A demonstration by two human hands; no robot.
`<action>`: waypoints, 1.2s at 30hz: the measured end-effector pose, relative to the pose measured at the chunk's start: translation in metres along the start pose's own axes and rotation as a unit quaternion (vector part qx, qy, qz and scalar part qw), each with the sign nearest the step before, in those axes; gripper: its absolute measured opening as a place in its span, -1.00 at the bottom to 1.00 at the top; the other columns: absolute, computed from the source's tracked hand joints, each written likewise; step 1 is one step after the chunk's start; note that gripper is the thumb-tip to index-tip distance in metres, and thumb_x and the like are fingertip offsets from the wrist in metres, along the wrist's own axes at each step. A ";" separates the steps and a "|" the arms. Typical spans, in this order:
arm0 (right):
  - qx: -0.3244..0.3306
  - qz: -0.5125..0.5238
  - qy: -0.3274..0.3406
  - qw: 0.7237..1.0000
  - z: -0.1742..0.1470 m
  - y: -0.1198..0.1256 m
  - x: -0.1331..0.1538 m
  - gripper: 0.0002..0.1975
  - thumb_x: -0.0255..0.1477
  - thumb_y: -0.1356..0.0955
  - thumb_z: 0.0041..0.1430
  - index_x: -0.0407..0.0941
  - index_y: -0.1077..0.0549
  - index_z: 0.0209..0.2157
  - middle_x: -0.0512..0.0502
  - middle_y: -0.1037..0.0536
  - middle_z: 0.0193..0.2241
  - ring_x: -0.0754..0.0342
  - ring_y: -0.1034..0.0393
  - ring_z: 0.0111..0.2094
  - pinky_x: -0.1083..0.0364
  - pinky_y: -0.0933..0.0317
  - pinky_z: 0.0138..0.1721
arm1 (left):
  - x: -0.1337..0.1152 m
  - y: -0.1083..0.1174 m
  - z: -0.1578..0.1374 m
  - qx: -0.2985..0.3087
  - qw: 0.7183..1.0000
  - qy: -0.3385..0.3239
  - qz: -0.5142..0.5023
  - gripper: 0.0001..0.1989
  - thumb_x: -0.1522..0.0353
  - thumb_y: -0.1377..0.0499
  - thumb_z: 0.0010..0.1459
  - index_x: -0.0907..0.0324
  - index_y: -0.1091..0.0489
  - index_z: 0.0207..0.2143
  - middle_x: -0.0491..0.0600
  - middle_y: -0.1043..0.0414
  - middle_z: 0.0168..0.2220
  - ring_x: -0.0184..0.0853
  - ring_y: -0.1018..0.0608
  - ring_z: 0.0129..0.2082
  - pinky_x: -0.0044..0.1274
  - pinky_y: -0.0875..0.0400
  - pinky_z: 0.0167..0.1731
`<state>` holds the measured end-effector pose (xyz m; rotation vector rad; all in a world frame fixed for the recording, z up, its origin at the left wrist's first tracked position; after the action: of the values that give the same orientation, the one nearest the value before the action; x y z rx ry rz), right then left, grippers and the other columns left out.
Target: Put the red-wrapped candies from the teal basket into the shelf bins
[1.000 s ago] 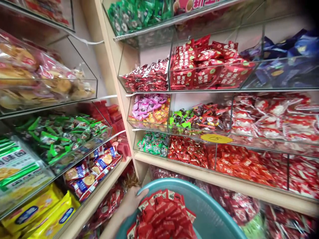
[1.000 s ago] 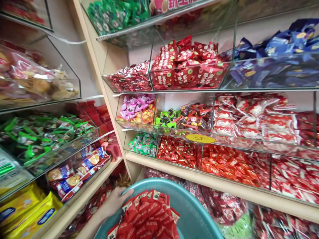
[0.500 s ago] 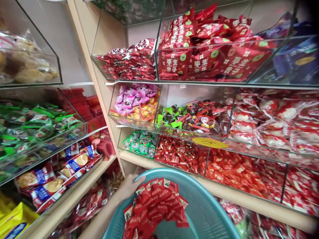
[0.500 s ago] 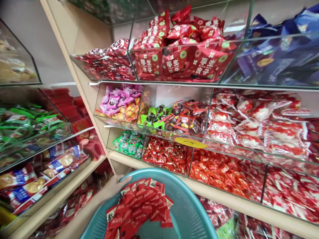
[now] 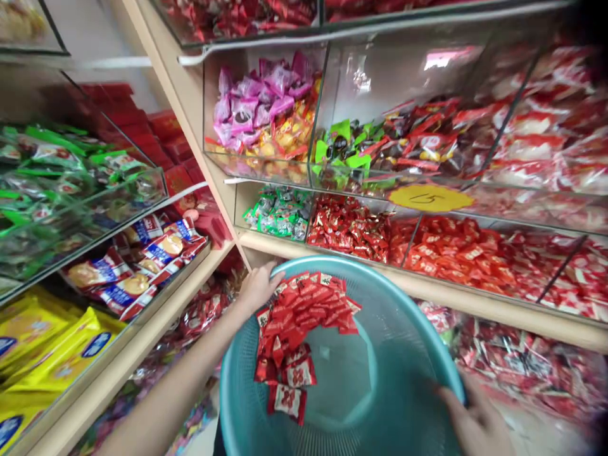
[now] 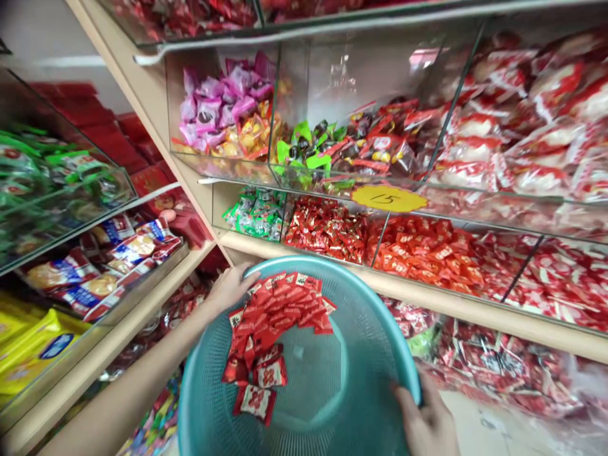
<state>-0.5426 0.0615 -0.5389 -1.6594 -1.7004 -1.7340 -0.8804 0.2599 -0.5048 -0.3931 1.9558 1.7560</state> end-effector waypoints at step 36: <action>0.081 -0.388 0.559 0.728 -0.014 -0.052 0.027 -0.59 -0.29 -0.27 0.08 -0.01 -0.37 0.00 -0.18 -0.33 0.09 -0.22 -0.16 0.11 -0.25 -0.07 0.02 | -0.011 -0.065 -0.146 0.115 0.826 -0.480 0.272 -0.79 0.33 -0.07 0.11 0.18 -0.45 -0.27 0.04 -0.26 0.05 -0.22 -0.23 0.09 -0.34 0.22 0.13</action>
<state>-0.5997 0.0811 -0.5427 0.4185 -1.7446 -2.0365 -0.8610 0.1064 -0.5455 1.0496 1.4991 1.4833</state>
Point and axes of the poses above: each hand's wrist, its own z-axis towards the middle knuckle, its own y-axis out of the back of the hand, x = y × z, the point moved 1 cm from there along z, towards the middle knuckle
